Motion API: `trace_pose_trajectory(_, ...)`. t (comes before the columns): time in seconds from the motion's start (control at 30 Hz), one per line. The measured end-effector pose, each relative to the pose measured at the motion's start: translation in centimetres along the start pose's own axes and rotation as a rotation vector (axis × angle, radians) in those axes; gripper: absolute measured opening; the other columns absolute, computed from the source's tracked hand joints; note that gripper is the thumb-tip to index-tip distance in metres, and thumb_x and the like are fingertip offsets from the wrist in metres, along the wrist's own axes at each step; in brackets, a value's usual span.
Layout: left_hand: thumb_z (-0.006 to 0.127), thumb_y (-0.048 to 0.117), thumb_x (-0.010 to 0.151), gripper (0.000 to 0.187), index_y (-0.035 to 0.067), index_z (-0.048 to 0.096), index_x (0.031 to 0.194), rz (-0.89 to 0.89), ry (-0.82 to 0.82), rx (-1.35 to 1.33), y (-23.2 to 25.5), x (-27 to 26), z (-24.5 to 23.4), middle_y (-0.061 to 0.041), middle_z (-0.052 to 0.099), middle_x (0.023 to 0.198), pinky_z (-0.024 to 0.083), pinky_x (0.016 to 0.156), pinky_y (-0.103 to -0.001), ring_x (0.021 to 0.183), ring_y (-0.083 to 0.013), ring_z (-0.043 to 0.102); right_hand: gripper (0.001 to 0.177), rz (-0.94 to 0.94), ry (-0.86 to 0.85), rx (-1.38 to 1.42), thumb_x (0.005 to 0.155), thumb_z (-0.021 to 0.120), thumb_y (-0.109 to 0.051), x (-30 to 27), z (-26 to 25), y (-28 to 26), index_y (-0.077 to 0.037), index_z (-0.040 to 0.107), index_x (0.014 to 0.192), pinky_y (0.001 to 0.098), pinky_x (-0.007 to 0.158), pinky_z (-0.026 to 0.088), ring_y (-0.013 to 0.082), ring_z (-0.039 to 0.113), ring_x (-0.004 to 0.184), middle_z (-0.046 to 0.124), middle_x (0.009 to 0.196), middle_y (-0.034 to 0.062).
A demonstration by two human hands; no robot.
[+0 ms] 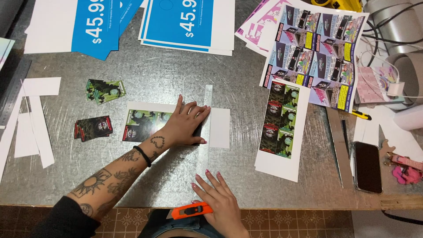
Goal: The person uses a ruler and an orange utility knife to cut a printed sheet of paper into smaller rectangular pieces on a metal workbench. They align the ruler, cut along the edge, and then move the cut pieces aside.
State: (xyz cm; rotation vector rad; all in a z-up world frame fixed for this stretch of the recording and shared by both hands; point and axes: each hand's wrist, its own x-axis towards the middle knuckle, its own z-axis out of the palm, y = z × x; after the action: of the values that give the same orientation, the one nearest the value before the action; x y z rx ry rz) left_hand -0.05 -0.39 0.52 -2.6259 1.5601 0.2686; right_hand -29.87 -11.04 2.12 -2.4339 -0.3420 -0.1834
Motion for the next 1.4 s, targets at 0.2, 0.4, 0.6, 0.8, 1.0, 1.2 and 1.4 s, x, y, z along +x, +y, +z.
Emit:
trace_pose_trajectory(0.2, 0.064, 0.089, 0.081, 0.127, 0.021, 0.009, 0.174, -0.083, -0.244, 0.0, 1.0, 0.9, -2.9, 0.004, -0.001, 0.183, -0.011, 0.125, -0.077, 0.168, -0.0351, -0.007, 0.031, 0.893, 0.32, 0.899, 0.1, 0.07, -0.032, -3.0, 1.8, 4.7, -0.01, 0.061, 0.081, 0.0378, 0.068, 0.07, 0.032, 0.086, 0.092, 0.067, 0.069, 0.01)
trace_pose_trajectory(0.4, 0.068, 0.086, 0.081, 0.136, 0.022, -0.007, 0.175, -0.115, -0.34, -0.075, 0.9, 1.1, -4.0, 0.006, -0.015, 0.183, -0.009, 0.123, -0.08, 0.167, -0.039, -0.016, 0.03, 0.954, 0.229, 0.629, 0.112, 0.043, -0.045, 5.3, -5.6, 2.1, -0.016, 0.049, 0.116, 0.0297, 0.046, 0.044, 0.0117, 0.042, 0.058, 0.041, 0.071, -0.0029)
trace_pose_trajectory(0.6, 0.088, 0.078, 0.063, 0.134, 0.022, 0.032, 0.171, -0.177, -0.134, -0.275, 1.0, 0.5, -4.4, 0.008, 0.028, 0.18, -0.01, 0.126, -0.08, 0.167, -0.0423, 0.009, 0.054, 0.85, 0.274, 0.23, 0.104, 0.063, -0.063, 8.5, -4.3, 6.0, -0.011, 0.067, 0.089, 0.0447, 0.065, 0.047, 0.035, 0.065, 0.059, 0.061, 0.057, 0.014)
trace_pose_trajectory(0.8, 0.094, 0.072, 0.057, 0.133, 0.022, 0.04, 0.168, -0.204, -0.109, -0.352, 1.1, 0.8, -4.3, 0.007, 0.036, 0.177, -0.013, 0.124, -0.081, 0.166, -0.0449, 0.013, 0.023, 0.846, 0.253, 0.164, 0.106, 0.062, -0.026, 10.7, -5.5, 3.2, -0.014, 0.056, 0.125, 0.0483, 0.073, 0.051, 0.0373, 0.07, 0.07, 0.076, 0.076, 0.014)
trace_pose_trajectory(1.0, 0.095, 0.069, 0.06, 0.132, 0.024, 0.037, 0.169, -0.219, -0.141, -0.331, 1.3, 1.1, -4.2, 0.009, 0.032, 0.178, -0.014, 0.125, -0.08, 0.166, -0.0429, 0.01, 0.044, 0.772, 0.226, 0.137, 0.111, 0.047, -0.017, 11.9, -4.3, 2.1, -0.015, 0.051, 0.154, 0.0466, 0.069, 0.055, 0.0374, 0.073, 0.068, 0.075, 0.07, 0.0162)
trace_pose_trajectory(1.2, 0.095, 0.067, 0.063, 0.134, 0.02, 0.031, 0.171, -0.211, -0.182, -0.302, 1.6, 1.6, -3.8, 0.005, 0.027, 0.18, -0.017, 0.124, -0.08, 0.167, -0.0427, 0.007, 0.047, 0.83, 0.187, 0.024, 0.108, 0.05, -0.018, 12.5, -3.6, 2.2, -0.025, 0.052, 0.155, 0.0496, 0.072, 0.057, 0.0431, 0.079, 0.08, 0.079, 0.082, 0.0223)
trace_pose_trajectory(1.4, 0.098, 0.06, 0.064, 0.133, 0.02, 0.031, 0.172, -0.229, -0.172, -0.398, 1.5, 1.2, -4.1, 0.006, 0.025, 0.181, -0.017, 0.124, -0.08, 0.167, -0.044, 0.005, 0.046, 0.807, 0.179, -0.062, 0.107, 0.053, -0.018, 13.4, -3.9, 1.4, -0.022, 0.057, 0.153, 0.0536, 0.075, 0.06, 0.0478, 0.08, 0.088, 0.081, 0.101, 0.03)
